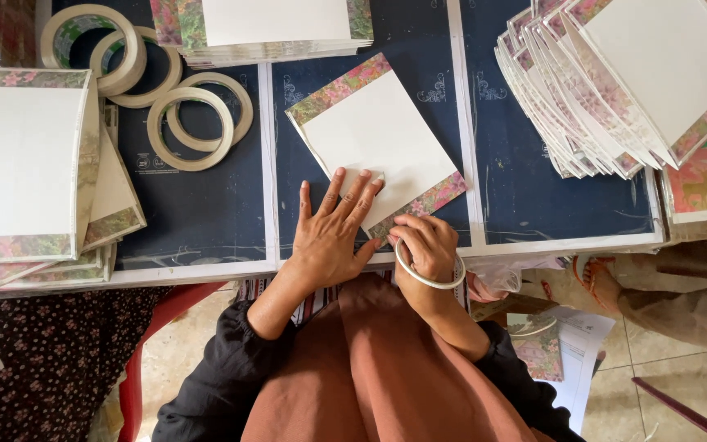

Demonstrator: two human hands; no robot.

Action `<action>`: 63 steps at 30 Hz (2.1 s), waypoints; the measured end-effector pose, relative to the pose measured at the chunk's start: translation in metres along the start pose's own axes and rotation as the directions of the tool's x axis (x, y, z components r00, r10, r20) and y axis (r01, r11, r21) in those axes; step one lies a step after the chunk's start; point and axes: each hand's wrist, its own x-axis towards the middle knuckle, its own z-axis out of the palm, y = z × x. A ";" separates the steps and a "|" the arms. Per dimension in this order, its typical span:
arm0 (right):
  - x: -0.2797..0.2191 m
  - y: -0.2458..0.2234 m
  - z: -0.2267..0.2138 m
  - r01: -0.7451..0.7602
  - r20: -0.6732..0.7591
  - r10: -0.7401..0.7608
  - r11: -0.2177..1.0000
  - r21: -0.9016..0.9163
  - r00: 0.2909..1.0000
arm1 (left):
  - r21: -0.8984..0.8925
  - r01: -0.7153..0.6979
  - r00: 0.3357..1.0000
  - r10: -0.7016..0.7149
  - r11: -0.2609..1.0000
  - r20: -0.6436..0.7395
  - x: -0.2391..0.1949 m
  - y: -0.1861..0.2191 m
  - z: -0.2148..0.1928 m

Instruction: Applying double-sided tape to the edges of decorative cards in a print shop environment.

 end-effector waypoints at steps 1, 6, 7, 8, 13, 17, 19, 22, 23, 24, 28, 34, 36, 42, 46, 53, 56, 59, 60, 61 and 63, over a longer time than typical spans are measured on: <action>0.002 -0.001 0.000 0.011 -0.015 -0.011 1.000 -0.012 1.000 | -0.003 0.004 1.000 -0.004 1.000 0.005 0.000 -0.001 0.002; 0.005 -0.002 -0.002 0.035 -0.036 -0.038 0.995 -0.095 0.999 | 0.022 0.030 0.999 -0.029 0.999 -0.014 -0.001 0.006 0.007; 0.008 0.000 -0.005 0.018 -0.024 -0.018 0.999 -0.038 1.000 | 0.022 0.040 0.999 -0.040 0.999 -0.006 0.000 0.006 0.008; 0.011 0.001 -0.008 0.000 -0.011 0.000 1.000 0.019 1.000 | 0.022 0.050 0.999 -0.050 0.999 0.002 0.002 0.007 0.008; 0.005 0.101 -0.004 -0.018 -0.115 0.016 1.000 -0.018 0.993 | 0.012 0.042 0.999 -0.042 0.999 -0.005 0.003 0.005 0.010; 0.020 0.112 -0.014 -0.062 -0.163 0.031 0.981 -0.185 0.986 | 0.028 0.047 0.999 -0.047 0.998 -0.006 0.002 0.007 0.010; 0.023 0.110 -0.017 -0.063 -0.142 0.033 0.975 -0.213 0.989 | 0.040 0.051 0.999 -0.052 0.998 0.017 0.006 0.006 0.005; 0.028 0.097 -0.024 -0.058 -0.100 0.031 0.958 -0.280 0.994 | 0.118 0.064 0.998 -0.062 0.991 -0.021 0.015 -0.013 -0.002; 0.031 0.092 -0.027 -0.051 -0.082 0.025 0.946 -0.320 0.996 | 0.184 0.075 0.995 -0.060 0.980 -0.085 0.020 -0.022 -0.004; 0.027 0.096 -0.024 -0.054 -0.084 0.029 0.945 -0.322 0.996 | 0.184 0.071 0.995 -0.056 0.980 -0.083 0.029 -0.035 -0.009; 0.018 0.108 -0.015 -0.041 0.021 0.055 0.905 -0.424 0.998 | 0.183 0.220 0.974 -0.207 0.958 -0.088 0.055 -0.059 -0.017; 0.016 0.103 -0.013 -0.012 0.037 0.029 0.917 -0.398 0.999 | 0.288 0.010 0.962 0.070 0.957 -0.265 0.031 0.021 0.038; 0.004 0.097 -0.015 0.014 0.055 0.008 0.926 -0.377 0.998 | 0.216 -0.042 0.982 0.079 0.975 -0.169 0.022 0.019 0.038; -0.014 0.017 -0.016 0.204 0.038 -0.203 0.979 -0.013 0.978 | 0.109 0.159 0.982 -0.146 0.981 -0.122 0.013 -0.021 0.003; -0.016 -0.030 -0.014 0.189 0.096 -0.195 0.979 0.076 0.976 | 0.014 -0.016 0.994 0.018 1.000 -0.112 -0.015 -0.012 0.005; -0.012 -0.032 -0.010 0.082 0.042 -0.088 0.990 0.113 0.995 | -0.058 -0.125 0.992 0.125 0.990 -0.004 -0.031 -0.019 0.000; -0.004 -0.032 -0.007 0.042 0.031 -0.047 0.991 0.129 0.998 | -0.053 -0.114 0.992 0.117 0.992 0.055 -0.030 -0.019 -0.001; 0.001 -0.033 -0.006 0.059 0.028 -0.063 0.992 0.113 0.998 | -0.052 -0.098 0.991 0.102 0.994 0.085 -0.029 -0.019 -0.002; -0.001 -0.031 -0.003 0.060 0.030 -0.064 0.992 0.113 0.998 | -0.054 -0.096 0.991 0.101 0.994 0.084 -0.029 -0.018 -0.002; -0.003 -0.029 -0.001 0.076 0.023 -0.078 0.993 0.094 0.997 | -0.068 -0.094 0.993 0.099 0.993 0.071 -0.029 -0.017 -0.002; -0.004 -0.028 0.001 0.092 0.016 -0.093 0.993 0.074 0.996 | -0.082 -0.091 0.994 0.096 0.992 0.056 -0.030 -0.016 -0.001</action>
